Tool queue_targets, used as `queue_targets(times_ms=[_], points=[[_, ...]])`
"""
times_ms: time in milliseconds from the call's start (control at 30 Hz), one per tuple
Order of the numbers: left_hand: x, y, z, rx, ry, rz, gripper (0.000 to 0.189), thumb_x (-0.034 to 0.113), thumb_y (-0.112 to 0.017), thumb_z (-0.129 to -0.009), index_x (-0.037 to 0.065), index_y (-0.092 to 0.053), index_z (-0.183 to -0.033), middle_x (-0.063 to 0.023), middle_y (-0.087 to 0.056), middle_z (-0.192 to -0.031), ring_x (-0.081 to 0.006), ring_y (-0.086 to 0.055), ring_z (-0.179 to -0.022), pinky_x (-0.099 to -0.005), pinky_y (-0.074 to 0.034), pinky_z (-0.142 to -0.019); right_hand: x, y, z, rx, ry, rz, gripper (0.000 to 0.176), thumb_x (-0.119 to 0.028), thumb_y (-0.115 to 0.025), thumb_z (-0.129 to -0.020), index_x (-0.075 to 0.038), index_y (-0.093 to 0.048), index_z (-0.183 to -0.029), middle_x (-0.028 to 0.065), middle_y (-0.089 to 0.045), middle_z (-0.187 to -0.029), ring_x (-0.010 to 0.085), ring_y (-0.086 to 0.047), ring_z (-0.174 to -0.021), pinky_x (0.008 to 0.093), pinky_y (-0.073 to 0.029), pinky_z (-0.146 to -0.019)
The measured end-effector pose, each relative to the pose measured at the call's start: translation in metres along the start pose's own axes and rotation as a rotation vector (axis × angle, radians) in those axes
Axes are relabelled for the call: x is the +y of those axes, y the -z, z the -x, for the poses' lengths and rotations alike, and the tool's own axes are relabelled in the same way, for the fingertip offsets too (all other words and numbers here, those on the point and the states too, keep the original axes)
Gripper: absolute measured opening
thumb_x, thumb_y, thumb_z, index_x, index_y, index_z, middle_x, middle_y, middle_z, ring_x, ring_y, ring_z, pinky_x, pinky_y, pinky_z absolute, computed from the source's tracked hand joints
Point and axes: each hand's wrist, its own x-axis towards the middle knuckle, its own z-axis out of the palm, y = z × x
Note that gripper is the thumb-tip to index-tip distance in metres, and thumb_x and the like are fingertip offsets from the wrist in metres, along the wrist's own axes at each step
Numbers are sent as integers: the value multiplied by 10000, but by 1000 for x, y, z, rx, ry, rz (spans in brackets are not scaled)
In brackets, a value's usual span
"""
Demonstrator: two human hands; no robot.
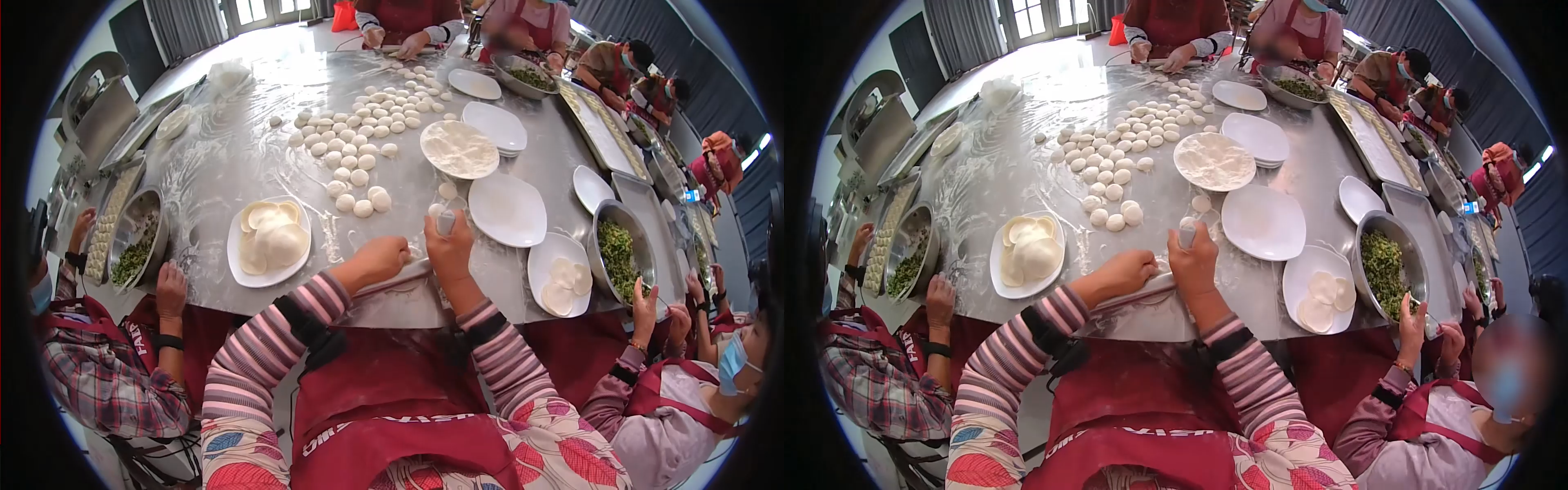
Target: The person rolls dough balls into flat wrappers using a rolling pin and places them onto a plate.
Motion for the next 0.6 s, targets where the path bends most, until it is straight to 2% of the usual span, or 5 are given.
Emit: queue_targets(times_ms=[67, 167, 333, 500, 600], points=[[-4, 5, -3, -35, -1, 31, 208, 126, -565, -764, -15, -588, -915, -204, -619, -832, -316, -600, -776, -367, -461, -703, -2, 1, -1, 6, -14, -29, 236, -83, -682, -711, -26, -513, -867, 187, -569, -657, 373, -578, -597, 422, -445, -520], [-11, 15, 4, -137, -5, -1, 196, 119, -566, -754, -11, -593, -898, -202, -620, -820, -312, -603, -769, -370, -461, -693, -14, 40, 35, -42, -182, 21, 253, -93, -703, -698, -20, -508, -842, 184, -561, -629, 358, -570, -545, 407, -447, -494], [-4, 16, 14, -118, -41, 28, 166, 98, -561, -754, -12, -596, -874, -198, -621, -799, -294, -608, -754, -371, -463, -677, -6, 19, 14, -47, -110, 34, 239, -100, -686, -718, -20, -501, -846, 184, -554, -626, 356, -564, -547, 416, -429, -487], [-3, 10, 5, -49, 59, 18, 253, 218, -559, -759, -1, -628, -865, -228, -619, -847, -372, -591, -840, -427, -452, -746, 9, -7, 0, 46, 93, 55, 282, -113, -683, -724, 18, -521, -915, 197, -583, -698, 372, -585, -609, 421, -449, -532], [11, 17, 27, -117, 5, -56, 312, 245, -584, -722, -25, -624, -873, -238, -621, -841, -371, -602, -816, -408, -457, -751, -7, 34, 31, -37, -74, 45, 275, -90, -711, -684, 10, -515, -849, 148, -567, -627, 298, -572, -538, 373, -444, -505]])
